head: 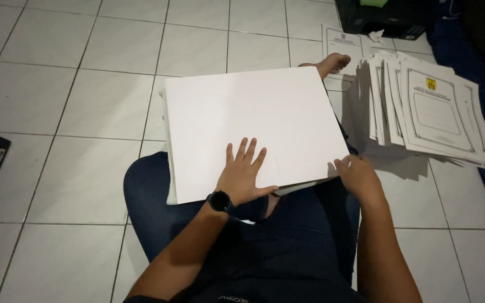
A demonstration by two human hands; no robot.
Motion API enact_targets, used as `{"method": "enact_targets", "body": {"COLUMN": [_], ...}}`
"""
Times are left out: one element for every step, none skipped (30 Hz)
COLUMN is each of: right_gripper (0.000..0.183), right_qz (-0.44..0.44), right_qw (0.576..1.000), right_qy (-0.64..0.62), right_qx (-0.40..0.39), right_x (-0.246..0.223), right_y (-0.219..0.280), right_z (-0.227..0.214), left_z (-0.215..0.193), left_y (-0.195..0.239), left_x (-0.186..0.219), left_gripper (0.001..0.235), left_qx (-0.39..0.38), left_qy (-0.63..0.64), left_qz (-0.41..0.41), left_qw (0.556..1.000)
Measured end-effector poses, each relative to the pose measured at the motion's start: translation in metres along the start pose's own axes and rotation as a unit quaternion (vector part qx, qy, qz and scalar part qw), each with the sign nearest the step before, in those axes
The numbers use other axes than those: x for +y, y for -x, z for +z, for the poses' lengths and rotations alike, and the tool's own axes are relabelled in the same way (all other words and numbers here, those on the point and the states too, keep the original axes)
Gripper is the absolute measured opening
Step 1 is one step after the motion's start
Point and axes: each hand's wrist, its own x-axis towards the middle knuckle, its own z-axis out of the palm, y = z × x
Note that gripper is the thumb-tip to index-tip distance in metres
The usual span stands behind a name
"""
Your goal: The person sits on the floor and repeatedly folds large white sheets of paper in half. They smooth the crease with their hands and place the folded sheets onto a growing stack on their lap.
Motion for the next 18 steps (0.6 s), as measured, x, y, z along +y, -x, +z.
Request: {"method": "enact_targets", "body": {"right_gripper": [0.071,0.069,0.069,0.069,0.070,0.070,0.070,0.071,0.071,0.067,0.063,0.063,0.066,0.069,0.069,0.068,0.067,0.067], "right_qz": [0.003,0.005,0.002,0.009,0.015,0.014,0.013,0.015,0.017,0.020,0.023,0.023,0.026,0.029,0.028,0.022,0.017,0.017], "right_qw": [1.000,1.000,1.000,1.000,0.999,0.999,0.999,0.998,0.998,0.998,0.998,0.998,0.999,0.999,0.999,0.999,0.998,0.998], "right_qy": [-0.002,-0.003,0.000,-0.001,-0.002,-0.001,-0.024,-0.046,-0.045,-0.034,-0.023,-0.022,-0.017,-0.012,-0.013,-0.021,-0.029,-0.028], "right_qx": [0.006,0.010,0.008,0.025,0.042,0.040,0.042,0.043,0.043,0.045,0.046,0.047,0.038,0.029,0.029,0.040,0.051,0.050], "right_x": [0.003,0.006,0.004,0.003,0.002,0.009,0.017,0.026,0.018,0.009,0.001,-0.001,-0.002,-0.005,0.002,0.009,0.016,0.020], "right_y": [0.000,-0.001,0.004,0.009,0.014,0.008,0.002,-0.003,0.006,0.013,0.021,0.022,0.024,0.026,0.020,0.014,0.008,0.006], "right_z": [0.001,0.004,0.001,-0.001,-0.003,0.002,0.008,0.013,0.011,0.007,0.004,0.001,-0.001,-0.003,0.001,0.004,0.008,0.010], "left_z": [0.000,0.001,0.002,0.003,0.004,0.004,0.003,0.004,0.004,0.004,0.004,0.005,0.006,0.006,0.007,0.007,0.007,0.007], "left_y": [0.000,0.002,0.001,0.002,0.001,0.002,0.002,0.002,0.003,0.002,0.002,0.002,0.001,0.002,0.002,0.002,0.002,0.003], "left_x": [0.000,-0.001,-0.002,-0.002,-0.002,-0.003,-0.003,-0.002,-0.002,-0.003,-0.003,-0.003,-0.003,-0.003,-0.003,-0.003,-0.004,-0.003], "left_gripper": [0.104,0.103,0.103,0.102,0.102,0.102,0.102,0.103,0.103,0.103,0.102,0.102,0.103,0.104,0.104,0.104,0.103,0.103], "left_qx": [0.000,-0.001,0.000,0.007,0.013,0.013,0.015,0.015,0.014,0.018,0.023,0.024,0.023,0.023,0.023,0.027,0.030,0.030], "left_qy": [-0.004,-0.007,-0.004,-0.005,-0.007,-0.006,-0.004,-0.003,-0.001,-0.001,-0.001,-0.001,-0.005,-0.011,-0.011,-0.011,-0.010,-0.009], "left_qz": [0.002,0.003,-0.001,0.003,0.007,0.005,0.005,0.008,0.008,0.009,0.010,0.010,0.010,0.008,0.007,0.009,0.010,0.010], "left_qw": [1.000,1.000,1.000,1.000,1.000,1.000,1.000,1.000,1.000,1.000,1.000,1.000,1.000,1.000,1.000,1.000,0.999,0.999]}}
